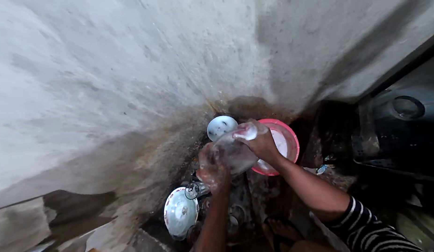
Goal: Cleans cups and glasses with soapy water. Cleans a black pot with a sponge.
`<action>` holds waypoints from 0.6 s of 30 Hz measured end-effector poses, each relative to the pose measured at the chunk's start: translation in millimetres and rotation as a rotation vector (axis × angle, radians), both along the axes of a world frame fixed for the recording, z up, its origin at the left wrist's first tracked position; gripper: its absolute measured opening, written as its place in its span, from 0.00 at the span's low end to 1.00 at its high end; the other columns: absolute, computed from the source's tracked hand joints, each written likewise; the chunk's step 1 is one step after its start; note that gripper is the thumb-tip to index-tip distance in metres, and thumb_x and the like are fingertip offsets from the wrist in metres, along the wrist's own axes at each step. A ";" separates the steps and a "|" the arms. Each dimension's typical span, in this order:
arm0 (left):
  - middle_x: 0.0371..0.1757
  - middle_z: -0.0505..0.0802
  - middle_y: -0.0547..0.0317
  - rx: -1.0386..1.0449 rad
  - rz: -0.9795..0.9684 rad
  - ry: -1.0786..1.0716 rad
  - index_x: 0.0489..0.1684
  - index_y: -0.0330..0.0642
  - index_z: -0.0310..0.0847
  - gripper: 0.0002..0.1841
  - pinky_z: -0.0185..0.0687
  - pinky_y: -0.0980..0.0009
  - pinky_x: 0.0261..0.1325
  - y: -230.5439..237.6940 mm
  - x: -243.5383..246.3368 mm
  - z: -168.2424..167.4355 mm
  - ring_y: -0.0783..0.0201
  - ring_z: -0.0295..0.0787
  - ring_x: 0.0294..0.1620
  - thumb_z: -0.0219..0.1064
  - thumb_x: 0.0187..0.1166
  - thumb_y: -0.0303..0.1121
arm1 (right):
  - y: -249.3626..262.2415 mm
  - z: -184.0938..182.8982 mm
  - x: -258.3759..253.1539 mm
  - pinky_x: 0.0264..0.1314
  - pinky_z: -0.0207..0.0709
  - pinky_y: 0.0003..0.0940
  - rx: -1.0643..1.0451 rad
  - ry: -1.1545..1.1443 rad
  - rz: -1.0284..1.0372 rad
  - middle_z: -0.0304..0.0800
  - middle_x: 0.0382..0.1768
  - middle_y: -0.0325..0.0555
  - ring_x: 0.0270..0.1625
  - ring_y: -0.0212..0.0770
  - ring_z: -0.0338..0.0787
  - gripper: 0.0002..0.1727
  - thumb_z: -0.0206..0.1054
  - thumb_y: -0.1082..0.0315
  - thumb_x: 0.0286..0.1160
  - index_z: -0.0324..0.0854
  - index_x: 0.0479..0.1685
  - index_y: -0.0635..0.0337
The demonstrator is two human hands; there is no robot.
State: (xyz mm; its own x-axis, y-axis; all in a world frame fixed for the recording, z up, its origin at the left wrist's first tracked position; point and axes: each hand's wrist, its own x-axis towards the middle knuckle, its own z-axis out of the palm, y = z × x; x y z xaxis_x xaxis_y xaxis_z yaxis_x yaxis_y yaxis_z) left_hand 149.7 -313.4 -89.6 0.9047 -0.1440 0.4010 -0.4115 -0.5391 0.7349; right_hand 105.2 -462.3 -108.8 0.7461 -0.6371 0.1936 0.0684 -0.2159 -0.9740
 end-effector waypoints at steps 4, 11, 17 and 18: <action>0.43 0.93 0.52 -0.702 0.171 0.514 0.60 0.30 0.79 0.18 0.93 0.63 0.48 -45.6 -39.4 -14.4 0.64 0.93 0.41 0.52 0.94 0.39 | 40.5 -9.6 1.4 0.31 0.90 0.36 0.492 -0.212 -0.382 0.93 0.37 0.48 0.29 0.39 0.91 0.23 0.81 0.71 0.65 0.82 0.59 0.66; 0.53 0.92 0.47 -0.384 0.005 0.711 0.68 0.29 0.76 0.20 0.89 0.63 0.59 -6.4 -29.3 -50.6 0.63 0.91 0.52 0.63 0.88 0.37 | -22.4 5.3 -1.4 0.63 0.87 0.43 -0.360 0.113 0.203 0.95 0.51 0.44 0.54 0.38 0.93 0.16 0.76 0.67 0.72 0.89 0.59 0.57; 0.41 0.97 0.45 0.343 -0.292 0.063 0.54 0.31 0.90 0.13 0.89 0.54 0.54 22.6 10.1 -8.4 0.54 0.97 0.43 0.68 0.81 0.32 | -15.5 20.0 20.4 0.55 0.87 0.51 -0.799 0.131 0.645 0.95 0.45 0.47 0.49 0.48 0.94 0.13 0.75 0.71 0.70 0.90 0.54 0.56; 0.42 0.98 0.47 0.288 -0.270 0.021 0.54 0.32 0.90 0.13 0.91 0.57 0.54 25.0 11.8 -10.2 0.58 0.97 0.44 0.67 0.81 0.32 | -13.7 11.0 19.3 0.56 0.88 0.46 -0.726 0.036 0.563 0.95 0.46 0.45 0.49 0.42 0.94 0.11 0.74 0.69 0.73 0.90 0.53 0.56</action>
State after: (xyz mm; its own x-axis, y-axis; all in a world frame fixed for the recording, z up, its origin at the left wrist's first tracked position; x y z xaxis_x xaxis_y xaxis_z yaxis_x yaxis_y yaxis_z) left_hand 161.5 -288.3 -99.8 0.8265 -0.4818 0.2912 -0.5532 -0.5990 0.5790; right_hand 124.5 -476.1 -97.8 0.9225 0.0912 0.3750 0.3214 -0.7195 -0.6156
